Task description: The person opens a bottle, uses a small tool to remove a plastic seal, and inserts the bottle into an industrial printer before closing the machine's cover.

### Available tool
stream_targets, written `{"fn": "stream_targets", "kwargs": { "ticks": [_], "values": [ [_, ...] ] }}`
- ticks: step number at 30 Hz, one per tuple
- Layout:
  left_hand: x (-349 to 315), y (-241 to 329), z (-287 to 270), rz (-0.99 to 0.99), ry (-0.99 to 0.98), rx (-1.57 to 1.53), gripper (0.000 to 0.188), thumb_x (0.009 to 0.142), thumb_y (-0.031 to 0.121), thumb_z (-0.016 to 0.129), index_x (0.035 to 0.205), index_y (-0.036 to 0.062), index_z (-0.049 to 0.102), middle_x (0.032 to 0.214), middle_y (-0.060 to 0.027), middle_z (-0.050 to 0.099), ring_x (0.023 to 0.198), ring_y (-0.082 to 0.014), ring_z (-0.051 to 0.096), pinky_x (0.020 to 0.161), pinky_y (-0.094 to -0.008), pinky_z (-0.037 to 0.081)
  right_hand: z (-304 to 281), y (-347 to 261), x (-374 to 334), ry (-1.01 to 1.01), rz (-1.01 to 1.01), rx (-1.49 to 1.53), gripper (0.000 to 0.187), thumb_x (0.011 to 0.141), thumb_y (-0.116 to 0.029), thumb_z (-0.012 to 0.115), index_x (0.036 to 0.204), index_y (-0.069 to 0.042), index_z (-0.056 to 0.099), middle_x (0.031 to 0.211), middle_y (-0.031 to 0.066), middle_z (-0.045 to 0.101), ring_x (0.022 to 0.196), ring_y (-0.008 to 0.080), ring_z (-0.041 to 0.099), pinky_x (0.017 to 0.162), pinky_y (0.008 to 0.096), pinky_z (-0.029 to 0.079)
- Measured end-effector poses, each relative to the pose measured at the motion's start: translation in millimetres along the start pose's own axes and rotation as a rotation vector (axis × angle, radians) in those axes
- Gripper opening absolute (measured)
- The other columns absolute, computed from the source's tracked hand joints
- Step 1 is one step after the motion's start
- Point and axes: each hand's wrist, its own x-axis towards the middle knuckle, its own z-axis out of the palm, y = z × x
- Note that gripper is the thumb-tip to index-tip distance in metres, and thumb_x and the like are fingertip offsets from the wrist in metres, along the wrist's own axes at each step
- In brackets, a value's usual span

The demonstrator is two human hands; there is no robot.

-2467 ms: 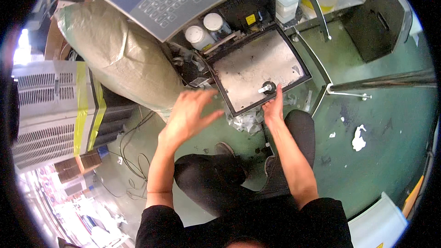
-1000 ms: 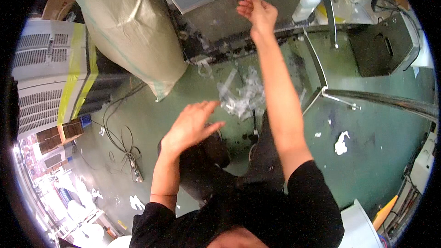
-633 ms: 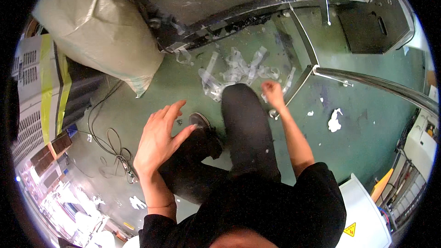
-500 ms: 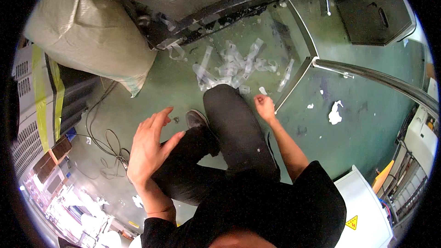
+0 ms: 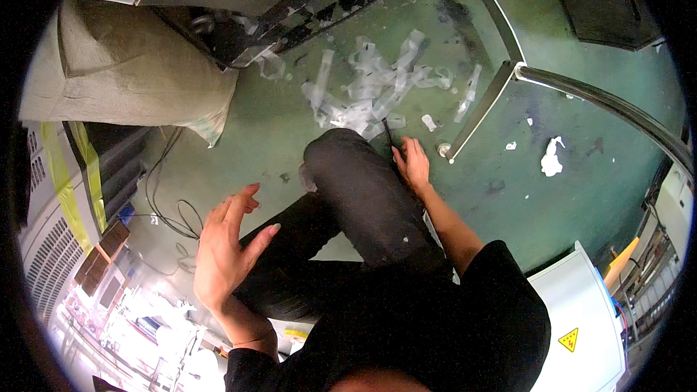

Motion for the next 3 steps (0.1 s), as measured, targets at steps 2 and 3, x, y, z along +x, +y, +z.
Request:
{"fn": "stream_targets", "kwargs": {
  "ticks": [2,3],
  "values": [
    [2,-1,-2,0.017,-0.008,0.005,0.066,0.093,0.03,0.086,0.15,0.0073,0.061,0.119,-0.0142,0.073,0.113,-0.0347,0.07,0.102,-0.0466,0.053,10,-6,16,0.057,-0.103,-0.017,0.036,0.097,-0.021,0.084,0.123,-0.008,0.064,0.102,0.0143,0.065,0.095,0.0356,0.069,0.082,0.0487,0.056],
    [3,2,-5,-0.004,-0.025,0.012,0.067,0.093,0.031,0.086,0.151,0.008,0.06,0.121,-0.0144,0.073,0.115,-0.0346,0.07,0.105,-0.0471,0.053,14,-8,22,0.027,-0.118,-0.049,0.038,0.097,-0.022,0.084,0.126,-0.009,0.064,0.107,0.0152,0.065,0.099,0.0362,0.068,0.085,0.048,0.056]
  ]
}}
